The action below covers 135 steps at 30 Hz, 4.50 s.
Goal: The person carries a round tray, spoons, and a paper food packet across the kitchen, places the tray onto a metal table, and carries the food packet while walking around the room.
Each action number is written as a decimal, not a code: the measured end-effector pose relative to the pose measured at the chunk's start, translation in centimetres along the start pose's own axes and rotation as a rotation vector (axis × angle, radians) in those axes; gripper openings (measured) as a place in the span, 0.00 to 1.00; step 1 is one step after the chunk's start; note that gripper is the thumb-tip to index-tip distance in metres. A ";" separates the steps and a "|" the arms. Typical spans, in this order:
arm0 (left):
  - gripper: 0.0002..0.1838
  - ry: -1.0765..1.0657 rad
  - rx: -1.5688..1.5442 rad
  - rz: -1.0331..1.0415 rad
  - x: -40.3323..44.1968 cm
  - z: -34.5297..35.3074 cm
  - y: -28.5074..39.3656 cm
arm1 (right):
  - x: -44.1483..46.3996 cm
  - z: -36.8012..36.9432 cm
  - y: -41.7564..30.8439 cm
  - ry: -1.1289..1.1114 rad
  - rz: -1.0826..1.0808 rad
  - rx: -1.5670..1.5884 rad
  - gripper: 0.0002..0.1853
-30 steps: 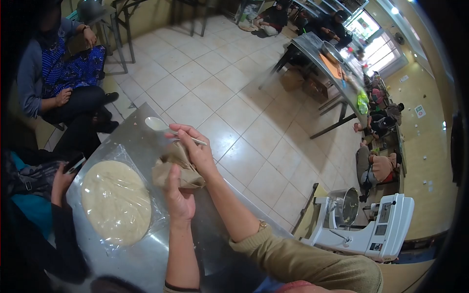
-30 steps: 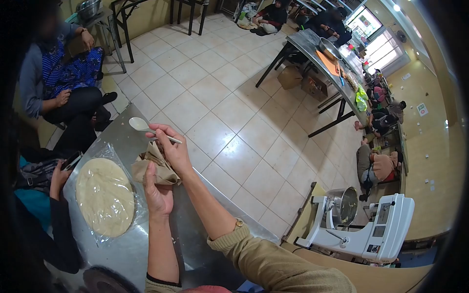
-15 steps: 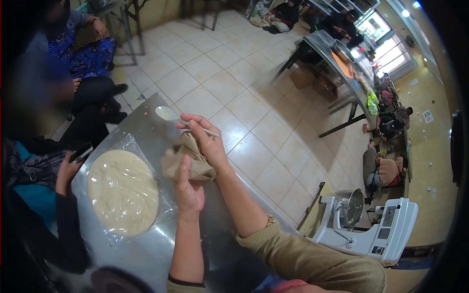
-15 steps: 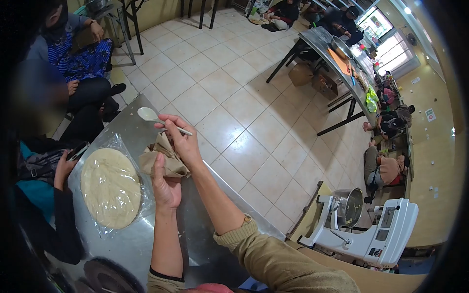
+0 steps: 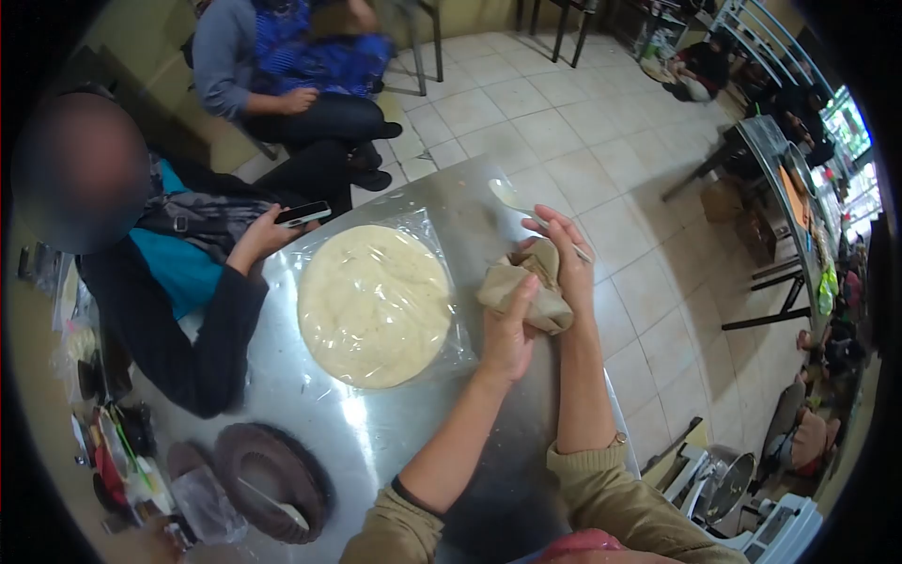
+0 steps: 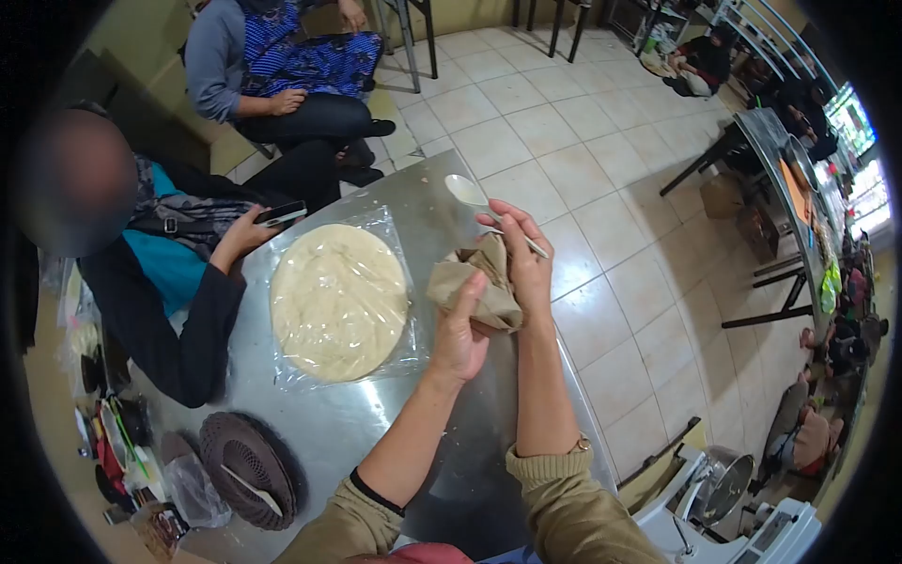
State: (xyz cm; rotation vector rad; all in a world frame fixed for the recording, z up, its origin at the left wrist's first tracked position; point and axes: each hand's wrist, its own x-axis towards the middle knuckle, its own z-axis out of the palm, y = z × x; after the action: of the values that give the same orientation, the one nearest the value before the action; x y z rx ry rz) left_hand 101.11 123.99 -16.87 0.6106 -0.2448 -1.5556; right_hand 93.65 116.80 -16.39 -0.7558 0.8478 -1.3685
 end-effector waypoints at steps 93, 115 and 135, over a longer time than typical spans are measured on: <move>0.21 0.020 0.078 -0.007 0.0 0.2 -0.1 | -0.3 -0.4 0.0 -0.005 -0.003 0.048 0.13; 0.22 -0.019 0.020 -0.008 0.1 0.2 0.2 | -0.1 -0.1 0.0 0.019 0.017 0.054 0.13; 0.22 0.005 0.096 -0.001 0.2 -0.4 -0.4 | 0.2 -0.7 0.3 -0.018 0.003 0.049 0.13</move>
State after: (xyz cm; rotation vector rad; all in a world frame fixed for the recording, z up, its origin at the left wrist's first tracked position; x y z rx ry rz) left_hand 100.96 123.91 -17.42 0.6891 -0.3168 -1.5502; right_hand 93.25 116.65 -17.04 -0.7280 0.7985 -1.3726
